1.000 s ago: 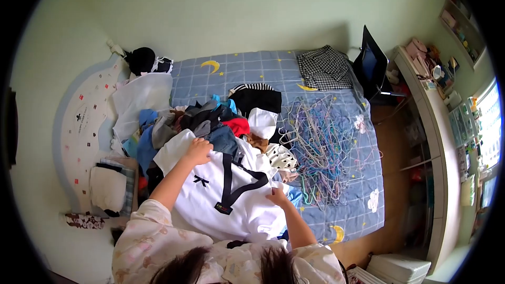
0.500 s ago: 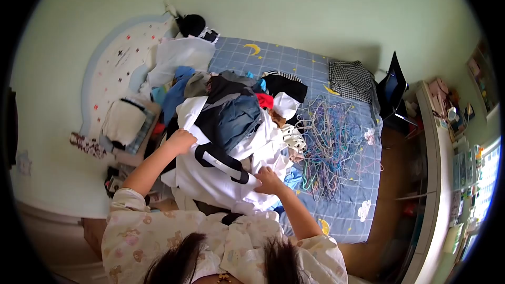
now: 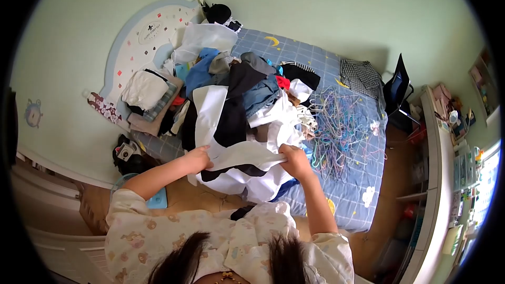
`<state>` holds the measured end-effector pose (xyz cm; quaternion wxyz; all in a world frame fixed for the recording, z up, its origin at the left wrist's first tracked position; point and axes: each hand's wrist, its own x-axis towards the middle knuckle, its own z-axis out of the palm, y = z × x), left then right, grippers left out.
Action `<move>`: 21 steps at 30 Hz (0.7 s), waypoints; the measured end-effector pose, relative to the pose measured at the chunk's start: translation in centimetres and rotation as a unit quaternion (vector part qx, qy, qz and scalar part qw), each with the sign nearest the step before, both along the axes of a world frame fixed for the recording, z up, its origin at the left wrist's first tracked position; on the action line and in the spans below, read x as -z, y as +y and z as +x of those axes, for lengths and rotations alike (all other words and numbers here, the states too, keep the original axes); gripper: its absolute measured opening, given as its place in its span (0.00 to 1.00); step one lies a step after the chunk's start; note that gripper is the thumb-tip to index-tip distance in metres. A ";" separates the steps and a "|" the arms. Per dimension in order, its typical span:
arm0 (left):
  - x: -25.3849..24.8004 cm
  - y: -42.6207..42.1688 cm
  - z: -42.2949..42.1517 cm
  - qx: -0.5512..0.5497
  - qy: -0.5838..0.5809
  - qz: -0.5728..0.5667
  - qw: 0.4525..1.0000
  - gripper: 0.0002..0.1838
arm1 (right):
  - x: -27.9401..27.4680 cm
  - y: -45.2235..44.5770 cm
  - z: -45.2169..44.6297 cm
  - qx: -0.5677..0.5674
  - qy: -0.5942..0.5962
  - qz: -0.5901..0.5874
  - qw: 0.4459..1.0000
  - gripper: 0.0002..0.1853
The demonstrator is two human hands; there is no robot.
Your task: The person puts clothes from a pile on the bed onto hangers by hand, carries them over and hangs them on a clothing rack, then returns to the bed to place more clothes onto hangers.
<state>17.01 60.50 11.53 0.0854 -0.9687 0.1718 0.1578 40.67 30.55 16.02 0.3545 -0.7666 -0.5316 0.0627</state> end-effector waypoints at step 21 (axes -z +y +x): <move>-17.7 -8.8 -10.1 -0.211 -0.277 -0.273 0.897 0.20 | -8.0 -17.0 -9.4 0.193 -0.037 0.166 0.966 0.08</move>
